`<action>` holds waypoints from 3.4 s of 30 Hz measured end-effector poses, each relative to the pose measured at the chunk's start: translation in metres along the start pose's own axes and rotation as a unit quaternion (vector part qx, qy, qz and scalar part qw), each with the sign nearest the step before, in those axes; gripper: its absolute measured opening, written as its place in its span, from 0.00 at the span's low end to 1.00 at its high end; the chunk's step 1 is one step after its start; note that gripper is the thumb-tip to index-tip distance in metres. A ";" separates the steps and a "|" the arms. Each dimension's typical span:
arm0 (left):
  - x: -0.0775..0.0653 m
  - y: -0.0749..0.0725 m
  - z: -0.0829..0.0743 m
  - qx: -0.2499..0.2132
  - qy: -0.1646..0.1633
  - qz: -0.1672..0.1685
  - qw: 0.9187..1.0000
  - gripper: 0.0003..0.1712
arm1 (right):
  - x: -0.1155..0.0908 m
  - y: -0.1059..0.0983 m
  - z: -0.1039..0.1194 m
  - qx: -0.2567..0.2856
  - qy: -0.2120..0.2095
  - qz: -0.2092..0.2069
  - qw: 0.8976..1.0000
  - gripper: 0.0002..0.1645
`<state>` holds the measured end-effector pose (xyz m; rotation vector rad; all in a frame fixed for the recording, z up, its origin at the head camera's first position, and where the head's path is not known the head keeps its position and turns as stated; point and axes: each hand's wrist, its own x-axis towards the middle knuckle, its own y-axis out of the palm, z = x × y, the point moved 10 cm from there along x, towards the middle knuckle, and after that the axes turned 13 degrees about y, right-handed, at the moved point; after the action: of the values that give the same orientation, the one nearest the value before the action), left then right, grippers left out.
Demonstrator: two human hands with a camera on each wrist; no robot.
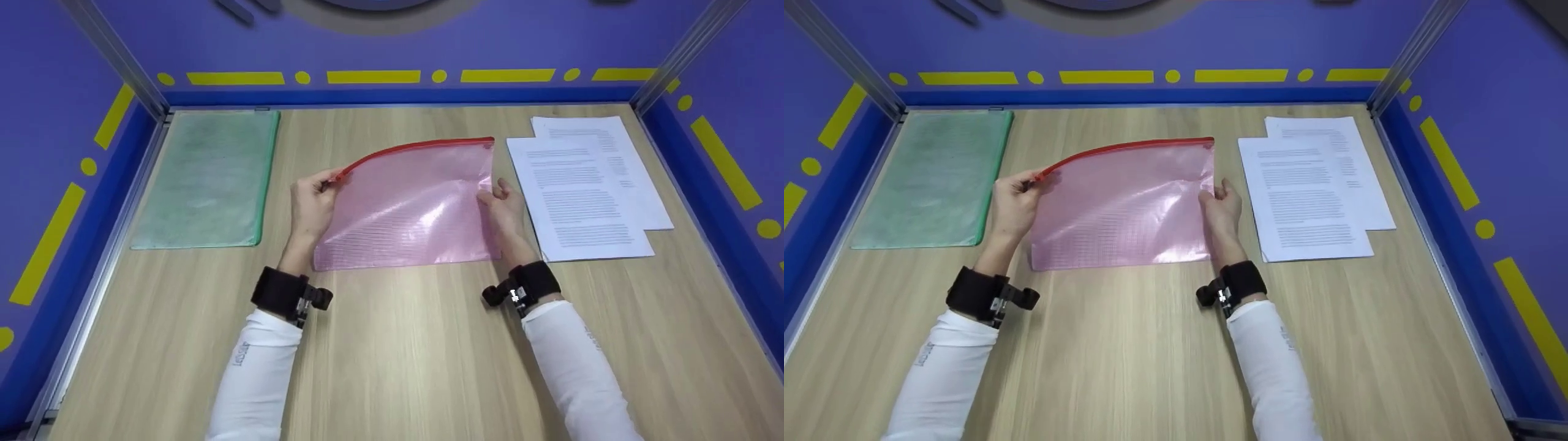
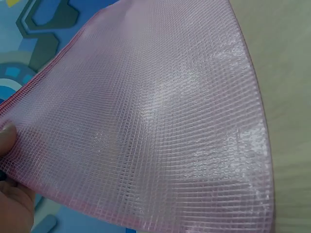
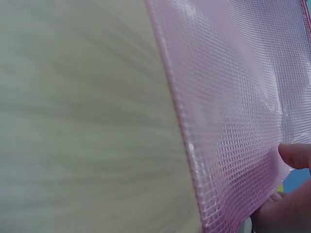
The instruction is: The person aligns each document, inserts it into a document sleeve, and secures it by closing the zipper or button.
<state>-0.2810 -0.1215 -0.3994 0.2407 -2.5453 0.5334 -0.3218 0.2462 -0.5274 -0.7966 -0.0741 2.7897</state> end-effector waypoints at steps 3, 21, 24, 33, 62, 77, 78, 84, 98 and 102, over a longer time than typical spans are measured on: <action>0.000 -0.001 -0.015 0.030 0.043 -0.010 0.999 0.10 | -0.012 0.001 0.010 -0.022 -0.054 -0.024 0.998 0.44; -0.018 0.010 -0.027 0.099 0.136 -0.003 0.986 0.12 | -0.094 0.078 0.032 -0.007 -0.246 0.062 0.967 0.25; -0.021 0.013 -0.027 0.099 0.148 -0.003 0.984 0.12 | -0.103 0.093 0.033 -0.023 -0.255 0.085 0.963 0.23; -0.030 0.017 -0.030 0.119 0.169 -0.012 0.978 0.14 | -0.126 0.123 0.037 -0.080 -0.274 0.144 0.947 0.18; -0.048 0.043 -0.033 0.173 0.207 0.032 0.962 0.15 | -0.153 0.152 0.033 -0.142 -0.354 0.172 0.908 0.11; -0.048 0.040 -0.029 0.151 0.192 0.034 0.969 0.16 | -0.167 0.145 0.055 -0.180 -0.456 0.099 0.866 0.10; -0.048 0.040 -0.029 0.150 0.193 0.033 0.969 0.16 | -0.167 0.145 0.056 -0.181 -0.460 0.097 0.864 0.10; -0.049 0.040 -0.030 0.150 0.201 0.032 0.967 0.17 | -0.172 0.144 0.064 -0.192 -0.472 0.090 0.856 0.10; -0.048 0.042 -0.030 0.147 0.198 0.041 0.968 0.16 | -0.165 0.142 0.076 -0.238 -0.456 0.068 0.855 0.11; -0.048 0.042 -0.032 0.138 0.198 0.040 0.970 0.16 | -0.153 0.135 0.079 -0.236 -0.438 0.043 0.866 0.11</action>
<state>-0.2370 -0.0671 -0.4131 0.1135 -2.0963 0.8752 -0.2661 0.0790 -0.3969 0.4832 -0.9110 2.9954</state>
